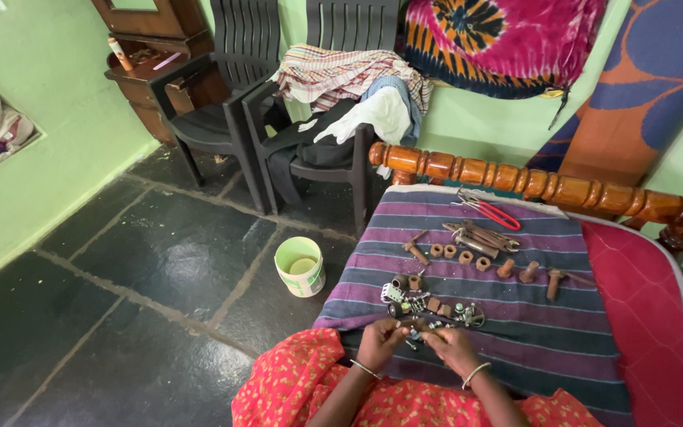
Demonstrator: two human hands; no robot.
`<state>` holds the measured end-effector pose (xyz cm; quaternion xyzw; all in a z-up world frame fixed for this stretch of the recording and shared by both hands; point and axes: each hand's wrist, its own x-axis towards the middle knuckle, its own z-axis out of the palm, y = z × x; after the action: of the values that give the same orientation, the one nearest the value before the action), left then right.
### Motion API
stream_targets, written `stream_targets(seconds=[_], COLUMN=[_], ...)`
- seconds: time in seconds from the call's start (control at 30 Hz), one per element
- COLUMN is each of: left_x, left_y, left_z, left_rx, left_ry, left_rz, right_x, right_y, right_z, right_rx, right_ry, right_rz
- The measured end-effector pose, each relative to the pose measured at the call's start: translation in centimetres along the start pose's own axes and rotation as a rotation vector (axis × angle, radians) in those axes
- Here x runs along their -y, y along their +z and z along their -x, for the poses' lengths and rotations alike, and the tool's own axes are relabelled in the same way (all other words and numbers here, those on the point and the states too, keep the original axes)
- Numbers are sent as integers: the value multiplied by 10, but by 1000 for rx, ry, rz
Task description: The person sits on the floor and assembles small mechanical components, including screws, nuts, and wooden pieces, on a striped cloth. They use their hands to pick up, align, and connect the parts, occasionally using a pair of pliers to adjust or tighten components.
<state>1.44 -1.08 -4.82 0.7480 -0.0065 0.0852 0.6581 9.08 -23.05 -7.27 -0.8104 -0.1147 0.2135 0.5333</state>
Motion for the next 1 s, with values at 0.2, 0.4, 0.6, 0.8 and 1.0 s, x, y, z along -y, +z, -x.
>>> stream_targets(seconds=[0.2, 0.4, 0.6, 0.8, 1.0], left_x=[-15, 7, 16, 23, 34], left_y=[-7, -3, -2, 2, 4], left_z=[0, -3, -4, -8, -9], left_rx=[-137, -12, 49, 213, 155], left_ry=[419, 78, -86, -114, 207], left_rz=[-124, 225, 467, 666, 193], right_x=[1, 8, 27, 61, 48], right_y=[9, 3, 5, -6, -13], right_z=[1, 13, 27, 42, 30], right_rx=[78, 345, 548, 637, 528], right_ry=[15, -25, -51, -90, -109], right_rz=[119, 37, -48, -361, -512])
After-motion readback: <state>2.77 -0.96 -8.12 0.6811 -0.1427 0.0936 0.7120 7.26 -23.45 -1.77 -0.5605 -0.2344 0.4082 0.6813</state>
